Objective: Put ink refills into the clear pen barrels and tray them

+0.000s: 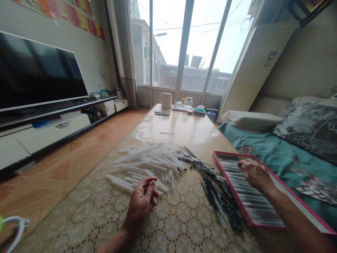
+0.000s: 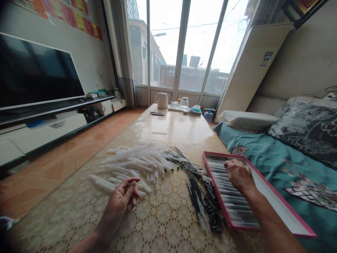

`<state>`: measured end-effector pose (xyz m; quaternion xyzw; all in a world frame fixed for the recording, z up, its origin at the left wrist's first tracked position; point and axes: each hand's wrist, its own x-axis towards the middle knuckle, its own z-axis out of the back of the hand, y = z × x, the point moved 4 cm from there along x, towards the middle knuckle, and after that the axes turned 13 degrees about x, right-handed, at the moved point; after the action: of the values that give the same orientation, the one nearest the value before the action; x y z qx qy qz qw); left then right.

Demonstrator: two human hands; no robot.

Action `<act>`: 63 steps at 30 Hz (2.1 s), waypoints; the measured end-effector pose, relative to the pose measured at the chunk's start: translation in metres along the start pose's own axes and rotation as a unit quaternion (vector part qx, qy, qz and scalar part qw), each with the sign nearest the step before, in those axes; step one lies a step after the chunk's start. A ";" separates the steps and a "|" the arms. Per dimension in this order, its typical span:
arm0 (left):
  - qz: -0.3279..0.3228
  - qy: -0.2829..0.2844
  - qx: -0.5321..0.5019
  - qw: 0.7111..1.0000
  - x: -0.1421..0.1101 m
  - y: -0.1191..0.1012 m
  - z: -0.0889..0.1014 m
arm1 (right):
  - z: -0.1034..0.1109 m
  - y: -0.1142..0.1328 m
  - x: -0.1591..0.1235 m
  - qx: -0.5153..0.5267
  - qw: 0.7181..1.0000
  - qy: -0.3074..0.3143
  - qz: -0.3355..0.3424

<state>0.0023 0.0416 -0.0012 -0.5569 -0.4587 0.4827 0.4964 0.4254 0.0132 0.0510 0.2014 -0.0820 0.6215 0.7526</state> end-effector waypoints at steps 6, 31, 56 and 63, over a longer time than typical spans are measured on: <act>0.008 -0.001 -0.004 1.000 0.001 0.002 0.001 | -0.020 -0.019 -0.011 -0.013 1.000 0.021 0.011; 0.001 -0.049 -0.024 0.999 0.002 0.003 0.008 | -0.102 0.199 0.018 0.265 0.963 0.026 0.031; 0.096 0.094 -0.189 0.973 -0.001 0.011 -0.004 | -0.044 0.155 -0.063 0.082 0.996 0.004 0.031; 0.094 0.081 -0.198 0.972 -0.003 0.008 -0.004 | -0.052 0.130 -0.068 -0.016 0.997 0.059 -0.042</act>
<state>0.0064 0.0376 -0.0092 -0.7221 -0.4488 0.3804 0.3640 0.2780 -0.0077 0.0045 0.1553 -0.0386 0.5990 0.7846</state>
